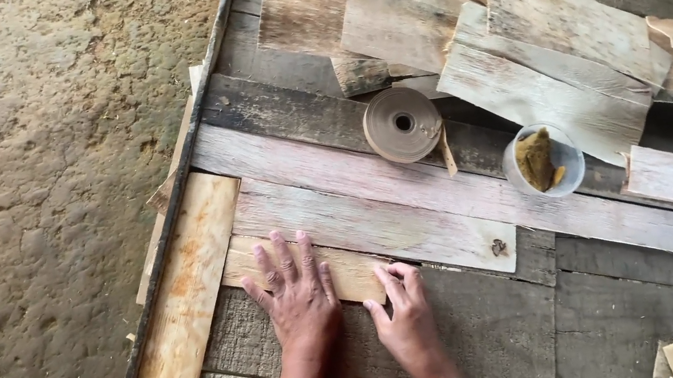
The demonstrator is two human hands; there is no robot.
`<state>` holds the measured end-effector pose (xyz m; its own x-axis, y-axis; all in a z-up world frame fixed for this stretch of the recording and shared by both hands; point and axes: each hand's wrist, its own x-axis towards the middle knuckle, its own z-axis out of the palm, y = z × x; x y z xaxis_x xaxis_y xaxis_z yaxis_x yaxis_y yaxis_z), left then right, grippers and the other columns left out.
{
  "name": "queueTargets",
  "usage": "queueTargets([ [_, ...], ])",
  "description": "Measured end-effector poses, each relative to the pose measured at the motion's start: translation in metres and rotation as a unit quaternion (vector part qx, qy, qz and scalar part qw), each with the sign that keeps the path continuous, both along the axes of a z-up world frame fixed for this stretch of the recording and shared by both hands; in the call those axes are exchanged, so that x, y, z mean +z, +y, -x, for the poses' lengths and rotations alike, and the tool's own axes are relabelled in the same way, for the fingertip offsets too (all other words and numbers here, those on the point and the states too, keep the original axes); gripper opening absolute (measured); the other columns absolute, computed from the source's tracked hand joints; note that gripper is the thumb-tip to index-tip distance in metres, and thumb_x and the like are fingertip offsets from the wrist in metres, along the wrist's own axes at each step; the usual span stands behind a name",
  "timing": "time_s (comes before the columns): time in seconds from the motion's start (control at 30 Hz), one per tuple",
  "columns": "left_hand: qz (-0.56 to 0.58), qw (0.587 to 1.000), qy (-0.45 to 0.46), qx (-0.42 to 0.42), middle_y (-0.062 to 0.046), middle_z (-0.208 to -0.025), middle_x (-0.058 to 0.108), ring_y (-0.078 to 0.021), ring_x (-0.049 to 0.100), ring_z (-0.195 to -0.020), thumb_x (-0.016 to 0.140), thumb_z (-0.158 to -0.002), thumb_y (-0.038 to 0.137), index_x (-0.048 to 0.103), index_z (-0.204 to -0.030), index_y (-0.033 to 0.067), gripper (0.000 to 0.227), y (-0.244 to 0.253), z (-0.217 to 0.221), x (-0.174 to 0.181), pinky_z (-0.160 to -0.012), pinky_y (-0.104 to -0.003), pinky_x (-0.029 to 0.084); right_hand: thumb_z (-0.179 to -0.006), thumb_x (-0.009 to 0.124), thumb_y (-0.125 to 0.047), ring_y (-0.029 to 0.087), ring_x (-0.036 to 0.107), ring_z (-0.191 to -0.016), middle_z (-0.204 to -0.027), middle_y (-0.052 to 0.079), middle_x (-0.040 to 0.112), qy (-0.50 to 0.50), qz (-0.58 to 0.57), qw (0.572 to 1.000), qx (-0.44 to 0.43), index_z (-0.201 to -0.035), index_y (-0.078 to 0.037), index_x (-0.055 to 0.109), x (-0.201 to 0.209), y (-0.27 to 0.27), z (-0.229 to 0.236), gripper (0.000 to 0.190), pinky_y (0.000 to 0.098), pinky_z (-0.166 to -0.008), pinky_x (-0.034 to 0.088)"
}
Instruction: The person uses a red utility knife to shave and shape thin wooden slats on a wooden workbench. They repeatedly position the slats, cut along their edges, and place trimmed pieces aside. The person also briefly aligns a slat against a longer board before resuming cutting.
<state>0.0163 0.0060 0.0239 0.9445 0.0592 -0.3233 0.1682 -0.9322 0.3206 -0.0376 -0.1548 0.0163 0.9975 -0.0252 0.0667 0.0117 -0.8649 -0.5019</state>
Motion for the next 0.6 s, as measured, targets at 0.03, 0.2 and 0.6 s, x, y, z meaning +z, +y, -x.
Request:
queueTargets([
  [0.03, 0.000, 1.000, -0.002, -0.002, -0.007, -0.166, -0.029, -0.0300, -0.032, -0.149, 0.017, -0.104, 0.051, -0.007, -0.163, 0.0266, 0.068, 0.000, 0.000, -0.003, -0.114, -0.065, -0.021, -0.078, 0.085, -0.017, 0.024, 0.055, -0.121, -0.131, 0.010, 0.052, -0.002, 0.000, 1.000, -0.002, -0.140, -0.007, 0.058, -0.003, -0.002, 0.000, 0.068, 0.0351, -0.107, 0.054],
  [0.2, 0.020, 0.999, 0.045, 0.010, -0.004, -0.166, -0.031, -0.0307, -0.034, -0.148, 0.012, -0.102, 0.053, -0.007, -0.163, 0.0290, 0.068, 0.001, -0.002, 0.014, -0.115, -0.062, -0.023, -0.082, 0.083, -0.017, 0.017, 0.065, -0.101, -0.135, 0.010, 0.051, 0.051, -0.099, 0.993, -0.029, -0.141, -0.013, 0.057, 0.013, -0.010, 0.005, 0.065, 0.0248, -0.084, 0.065],
  [0.6, 0.156, 0.926, -0.336, 0.070, -0.020, -0.166, 0.030, -0.0545, 0.017, -0.150, 0.063, -0.096, 0.027, 0.043, -0.158, 0.0143, 0.066, -0.001, 0.055, -0.059, -0.115, -0.073, 0.020, -0.087, 0.079, -0.021, 0.033, 0.071, -0.107, -0.121, 0.012, 0.062, 0.103, -0.120, 0.984, -0.079, -0.126, -0.016, 0.070, 0.033, -0.091, 0.099, 0.040, 0.0358, -0.087, 0.065],
])
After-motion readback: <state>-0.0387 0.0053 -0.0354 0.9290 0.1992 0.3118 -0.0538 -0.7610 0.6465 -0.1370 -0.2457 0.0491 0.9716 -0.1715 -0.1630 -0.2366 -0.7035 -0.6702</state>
